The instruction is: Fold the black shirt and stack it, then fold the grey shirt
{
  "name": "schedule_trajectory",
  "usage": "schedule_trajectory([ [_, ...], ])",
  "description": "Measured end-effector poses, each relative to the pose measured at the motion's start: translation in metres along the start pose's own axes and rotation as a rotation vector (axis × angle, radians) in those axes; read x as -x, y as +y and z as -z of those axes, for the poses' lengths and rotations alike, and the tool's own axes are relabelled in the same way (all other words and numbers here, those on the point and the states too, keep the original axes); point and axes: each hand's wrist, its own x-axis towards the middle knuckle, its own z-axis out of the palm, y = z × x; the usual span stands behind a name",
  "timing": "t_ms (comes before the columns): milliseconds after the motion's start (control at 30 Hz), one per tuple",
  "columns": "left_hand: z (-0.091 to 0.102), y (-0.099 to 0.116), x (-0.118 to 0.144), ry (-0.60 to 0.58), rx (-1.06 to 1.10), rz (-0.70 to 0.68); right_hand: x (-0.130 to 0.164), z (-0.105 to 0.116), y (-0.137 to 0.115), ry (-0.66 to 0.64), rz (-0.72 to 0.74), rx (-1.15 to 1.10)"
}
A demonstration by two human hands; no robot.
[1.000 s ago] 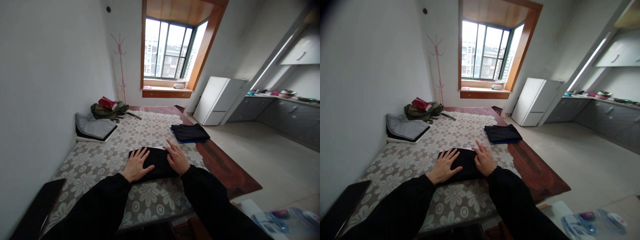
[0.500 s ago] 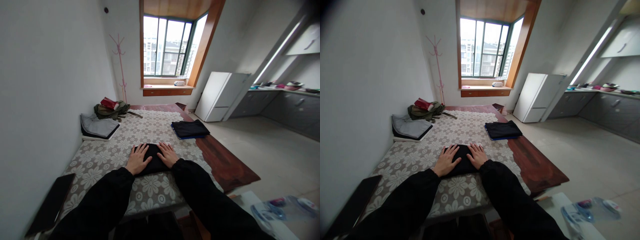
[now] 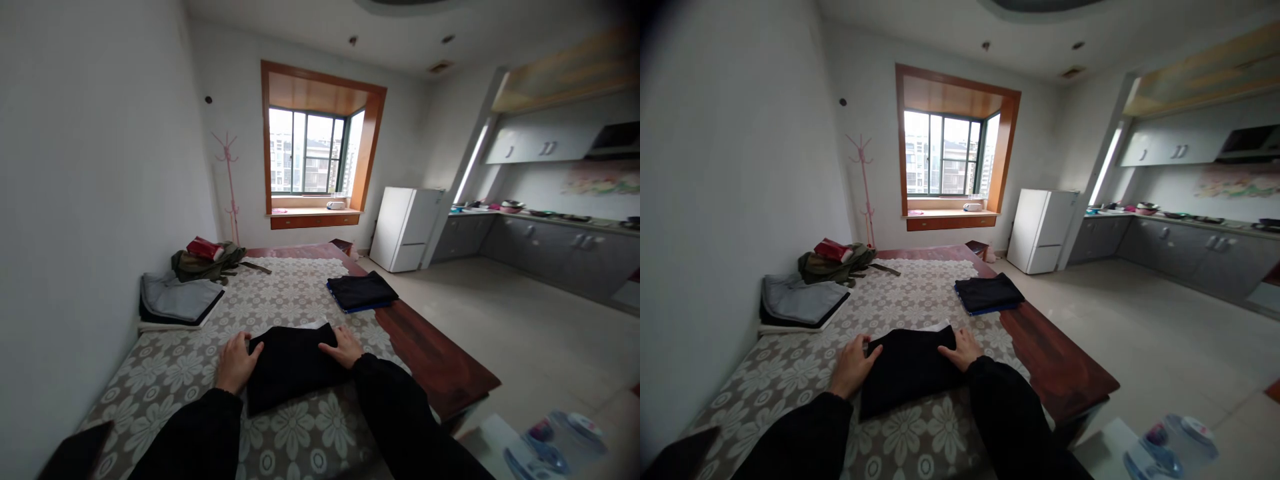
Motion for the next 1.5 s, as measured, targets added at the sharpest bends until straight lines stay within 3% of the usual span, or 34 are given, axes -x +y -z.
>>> schedule_trajectory([
  [133,-0.006,0.004,0.001,-0.014,0.239,-0.019,-0.002,-0.008,0.002,-0.021,0.067,-0.448],
  [233,-0.009,0.01,0.004,0.031,0.553,0.035,0.0,-0.012,0.001,-0.02,0.074,-0.799],
  [333,-0.009,0.015,0.006,0.103,0.757,0.105,0.003,-0.012,-0.003,-0.01,-0.049,-1.154],
  [433,-0.006,0.017,0.006,0.147,0.786,0.119,0.007,-0.007,-0.006,-0.156,-0.235,-1.354],
  [567,-0.003,0.015,0.004,0.151,0.865,0.136,0.014,0.002,-0.011,-0.425,-0.217,-1.398],
  [767,-0.009,0.001,-0.003,0.161,0.7,0.219,0.022,0.005,-0.018,-0.24,0.009,-1.528],
  [933,-0.01,-0.007,-0.005,0.14,0.514,0.19,0.023,0.012,-0.023,-0.305,0.033,-1.514],
  [1067,-0.005,-0.005,-0.003,0.125,0.428,0.089,0.019,0.011,-0.022,-0.191,-0.102,-1.526],
  [1200,-0.003,-0.003,-0.005,0.119,0.418,0.022,0.021,0.005,-0.022,-0.405,-0.307,-1.462],
  [1267,-0.004,-0.003,-0.007,0.122,0.435,-0.002,0.024,0.005,-0.027,-0.423,-0.266,-1.425],
  [1400,-0.005,-0.005,-0.009,0.142,0.484,-0.012,0.03,0.015,-0.042,-0.305,-0.086,-1.354],
  [1500,-0.006,-0.006,-0.009,0.147,0.521,0.003,0.028,0.022,-0.046,-0.367,0.035,-1.328],
])
